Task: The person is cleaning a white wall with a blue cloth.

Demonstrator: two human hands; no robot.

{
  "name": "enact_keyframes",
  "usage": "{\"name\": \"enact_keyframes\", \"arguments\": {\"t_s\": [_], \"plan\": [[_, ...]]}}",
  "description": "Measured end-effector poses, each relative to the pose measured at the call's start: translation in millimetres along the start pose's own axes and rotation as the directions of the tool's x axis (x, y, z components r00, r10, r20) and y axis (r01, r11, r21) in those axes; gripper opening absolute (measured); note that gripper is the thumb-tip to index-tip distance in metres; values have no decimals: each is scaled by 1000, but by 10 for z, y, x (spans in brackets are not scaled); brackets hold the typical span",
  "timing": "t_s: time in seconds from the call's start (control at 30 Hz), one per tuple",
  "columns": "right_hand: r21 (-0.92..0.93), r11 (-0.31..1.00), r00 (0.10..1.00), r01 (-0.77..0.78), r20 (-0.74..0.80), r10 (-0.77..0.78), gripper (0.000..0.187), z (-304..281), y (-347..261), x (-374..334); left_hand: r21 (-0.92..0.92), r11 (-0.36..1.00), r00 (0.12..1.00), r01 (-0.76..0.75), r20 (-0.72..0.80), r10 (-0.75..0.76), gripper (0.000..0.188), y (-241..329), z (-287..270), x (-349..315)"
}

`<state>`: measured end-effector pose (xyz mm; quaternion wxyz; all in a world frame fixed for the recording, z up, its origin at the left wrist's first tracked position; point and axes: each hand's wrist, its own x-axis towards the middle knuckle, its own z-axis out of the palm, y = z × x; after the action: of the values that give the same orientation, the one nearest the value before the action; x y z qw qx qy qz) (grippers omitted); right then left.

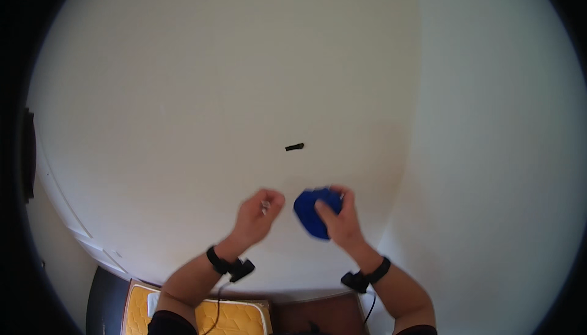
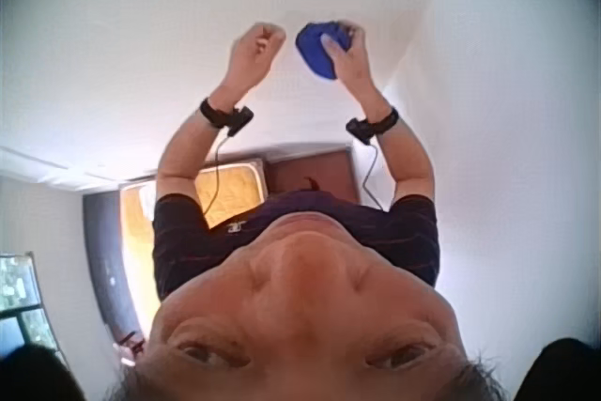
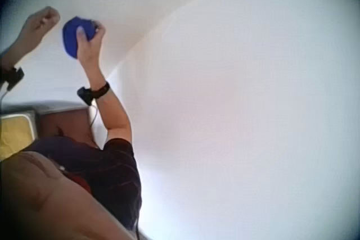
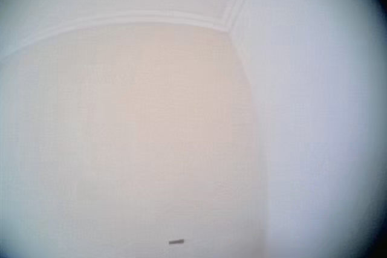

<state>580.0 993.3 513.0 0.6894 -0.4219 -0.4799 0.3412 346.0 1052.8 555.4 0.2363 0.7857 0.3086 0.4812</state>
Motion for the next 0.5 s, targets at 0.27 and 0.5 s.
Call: {"name": "enact_keyframes", "arguments": {"t_s": [0.27, 0.5], "plan": [[-521, 295, 392, 801, 85, -916, 42, 691, -1805, 1872, 819, 323, 641, -474, 70, 764, 47, 187, -1120, 1889], [-533, -15, 60, 846, 124, -990, 42, 1948, -2863, 2647, 882, 257, 566, -394, 13, 825, 55, 339, -1171, 2326]]}}
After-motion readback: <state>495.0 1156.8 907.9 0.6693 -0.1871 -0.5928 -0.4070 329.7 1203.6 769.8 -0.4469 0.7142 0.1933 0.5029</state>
